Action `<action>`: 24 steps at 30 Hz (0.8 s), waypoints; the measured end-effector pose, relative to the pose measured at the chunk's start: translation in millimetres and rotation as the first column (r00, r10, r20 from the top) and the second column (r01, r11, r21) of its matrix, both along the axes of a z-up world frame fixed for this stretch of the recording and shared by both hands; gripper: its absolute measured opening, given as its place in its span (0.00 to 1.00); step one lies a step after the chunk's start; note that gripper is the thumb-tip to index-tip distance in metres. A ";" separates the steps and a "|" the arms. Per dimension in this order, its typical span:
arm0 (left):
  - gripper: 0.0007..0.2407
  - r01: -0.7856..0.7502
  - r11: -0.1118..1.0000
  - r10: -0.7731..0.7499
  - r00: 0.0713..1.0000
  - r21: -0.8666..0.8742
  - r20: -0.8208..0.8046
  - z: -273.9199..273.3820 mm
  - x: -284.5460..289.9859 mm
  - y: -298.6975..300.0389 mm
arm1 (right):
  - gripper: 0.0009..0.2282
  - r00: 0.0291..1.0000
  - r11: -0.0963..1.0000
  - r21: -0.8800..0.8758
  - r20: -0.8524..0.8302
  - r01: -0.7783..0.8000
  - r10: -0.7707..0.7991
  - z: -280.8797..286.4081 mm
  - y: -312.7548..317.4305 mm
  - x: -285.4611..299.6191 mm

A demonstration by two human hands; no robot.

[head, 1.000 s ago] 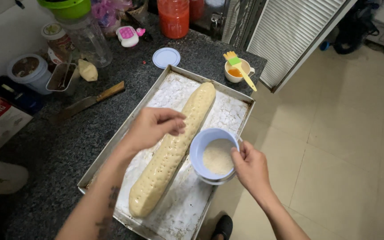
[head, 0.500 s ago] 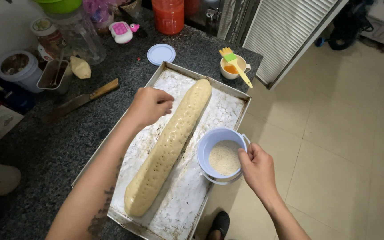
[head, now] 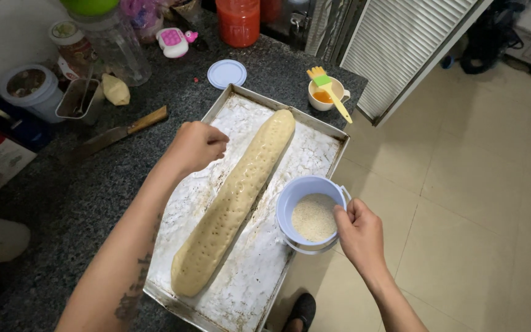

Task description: Seasoning a large loaf of dough and decorating animal-shaped dough pieces on baking trays.

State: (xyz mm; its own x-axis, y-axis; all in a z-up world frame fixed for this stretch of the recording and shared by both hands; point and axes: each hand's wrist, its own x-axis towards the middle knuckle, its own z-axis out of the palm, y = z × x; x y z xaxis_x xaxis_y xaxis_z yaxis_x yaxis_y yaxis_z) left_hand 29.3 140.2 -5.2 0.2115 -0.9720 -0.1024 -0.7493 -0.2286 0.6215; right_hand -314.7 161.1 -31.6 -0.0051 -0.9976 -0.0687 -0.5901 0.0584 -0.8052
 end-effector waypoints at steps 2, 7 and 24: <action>0.11 -0.006 1.000 0.006 1.000 -0.020 0.017 -0.9 1.1 -1.5 | 0.14 1.000 1.000 0.000 0.001 -0.003 0.003 -2.3 -1.1 -0.3; 0.11 0.033 0.999 -0.030 0.996 -0.027 0.084 -20.2 -4.3 -21.8 | 0.15 1.000 1.000 0.017 -0.011 -0.013 0.013 -1.2 0.2 3.3; 0.10 0.060 0.998 -0.059 0.998 -0.030 0.030 7.2 -33.5 13.1 | 0.13 1.000 1.000 0.010 0.008 -0.009 0.009 0.2 4.8 -0.7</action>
